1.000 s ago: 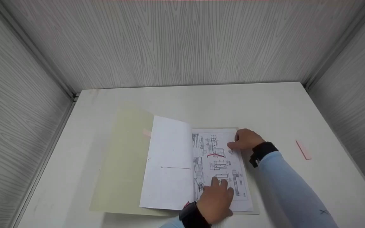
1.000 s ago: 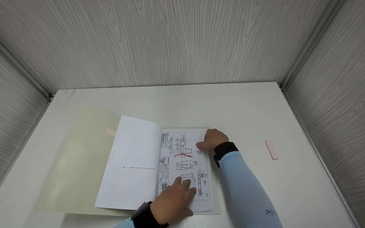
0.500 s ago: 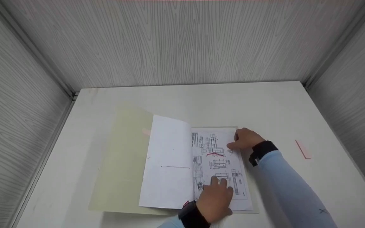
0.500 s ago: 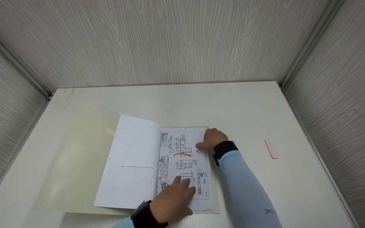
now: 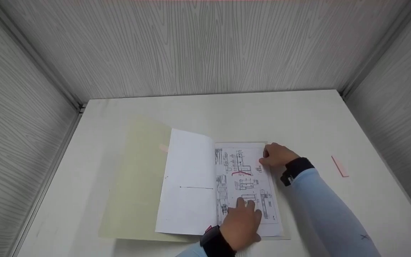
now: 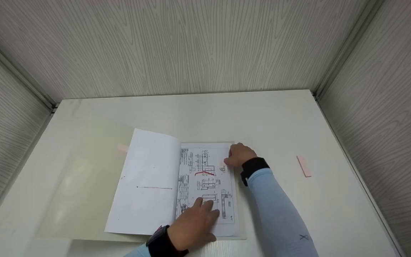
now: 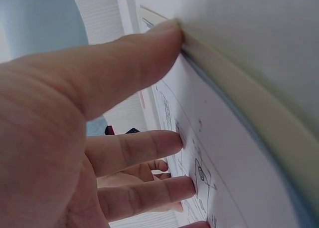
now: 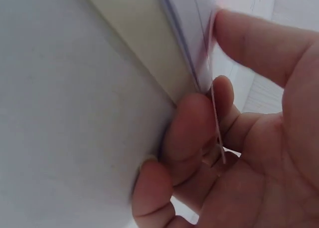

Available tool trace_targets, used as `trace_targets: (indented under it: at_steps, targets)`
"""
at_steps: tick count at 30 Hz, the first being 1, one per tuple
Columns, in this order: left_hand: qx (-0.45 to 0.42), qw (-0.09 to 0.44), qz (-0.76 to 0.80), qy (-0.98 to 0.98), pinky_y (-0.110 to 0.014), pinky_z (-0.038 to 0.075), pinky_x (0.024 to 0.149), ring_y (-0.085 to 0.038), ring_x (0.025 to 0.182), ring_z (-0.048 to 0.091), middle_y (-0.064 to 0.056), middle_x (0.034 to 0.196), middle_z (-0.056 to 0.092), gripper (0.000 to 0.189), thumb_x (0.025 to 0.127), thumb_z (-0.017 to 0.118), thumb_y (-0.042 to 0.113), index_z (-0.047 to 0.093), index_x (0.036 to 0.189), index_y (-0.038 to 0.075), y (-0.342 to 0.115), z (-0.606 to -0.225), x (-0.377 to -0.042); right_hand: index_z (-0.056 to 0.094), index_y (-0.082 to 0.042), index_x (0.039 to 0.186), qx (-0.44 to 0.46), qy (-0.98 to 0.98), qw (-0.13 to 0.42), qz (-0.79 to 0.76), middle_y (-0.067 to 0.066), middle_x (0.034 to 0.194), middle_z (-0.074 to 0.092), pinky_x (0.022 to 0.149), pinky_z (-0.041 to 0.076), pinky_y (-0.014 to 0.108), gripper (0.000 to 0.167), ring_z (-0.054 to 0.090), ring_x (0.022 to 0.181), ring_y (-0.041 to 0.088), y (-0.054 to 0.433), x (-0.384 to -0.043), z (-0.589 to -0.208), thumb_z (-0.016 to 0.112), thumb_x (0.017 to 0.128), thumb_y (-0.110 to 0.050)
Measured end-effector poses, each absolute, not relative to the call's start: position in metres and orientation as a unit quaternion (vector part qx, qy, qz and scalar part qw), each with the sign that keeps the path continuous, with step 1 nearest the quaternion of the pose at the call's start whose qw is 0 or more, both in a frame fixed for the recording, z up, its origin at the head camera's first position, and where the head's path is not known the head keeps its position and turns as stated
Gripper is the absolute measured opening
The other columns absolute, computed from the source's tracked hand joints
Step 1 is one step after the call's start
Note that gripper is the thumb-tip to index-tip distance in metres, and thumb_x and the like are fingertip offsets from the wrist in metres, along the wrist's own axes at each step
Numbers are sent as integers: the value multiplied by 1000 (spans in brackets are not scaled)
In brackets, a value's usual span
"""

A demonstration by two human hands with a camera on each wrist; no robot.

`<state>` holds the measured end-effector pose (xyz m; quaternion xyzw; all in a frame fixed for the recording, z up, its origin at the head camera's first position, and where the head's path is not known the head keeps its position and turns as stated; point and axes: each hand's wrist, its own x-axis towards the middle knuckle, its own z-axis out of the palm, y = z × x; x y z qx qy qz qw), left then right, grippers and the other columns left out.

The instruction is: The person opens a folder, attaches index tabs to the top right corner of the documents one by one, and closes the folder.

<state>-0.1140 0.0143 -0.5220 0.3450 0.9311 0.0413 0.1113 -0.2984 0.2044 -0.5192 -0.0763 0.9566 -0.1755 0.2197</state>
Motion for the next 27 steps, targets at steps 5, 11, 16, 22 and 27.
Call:
trace_targets:
  at_steps: [5, 11, 16, 22, 27]
  targets:
    - [346, 106, 45, 931, -39, 55, 60, -25, 97, 51, -6, 110, 58, 57, 73, 78, 50, 67, 115, 14, 13, -522, -114, 56, -5, 100, -67, 952, 224, -196, 10, 93, 52, 67, 41, 35, 25, 52, 81, 26, 206, -297, -519, 60, 88, -27]
    - [343, 100, 42, 933, -38, 55, 60, -24, 97, 52, -5, 110, 58, 57, 72, 79, 51, 67, 115, 15, 13, -523, -113, 55, -5, 96, -69, 955, 217, -192, 9, 90, 53, 63, 40, 34, 43, 51, 77, 25, 205, -296, -522, 68, 83, -43]
    - [340, 106, 46, 933, -37, 54, 60, -23, 95, 51, -4, 109, 58, 57, 72, 80, 51, 67, 115, 16, 15, -522, -113, 54, -6, 99, -60, 952, 227, -195, 10, 90, 52, 63, 41, 34, 50, 51, 79, 25, 207, -297, -526, 78, 76, -43]
    - [342, 93, 39, 934, -34, 53, 57, -21, 92, 50, -4, 106, 58, 57, 71, 80, 52, 68, 113, 16, 14, -522, -113, 54, -5, 93, -81, 957, 212, -181, 10, 87, 49, 61, 39, 34, 48, 49, 76, 25, 205, -296, -524, 72, 80, -47]
    - [340, 89, 36, 936, -36, 53, 58, -22, 92, 51, -4, 105, 59, 58, 69, 80, 53, 68, 112, 16, 15, -524, -113, 53, -5, 100, -94, 954, 221, -180, 9, 91, 49, 68, 39, 36, 42, 49, 82, 26, 209, -297, -522, 72, 82, -38]
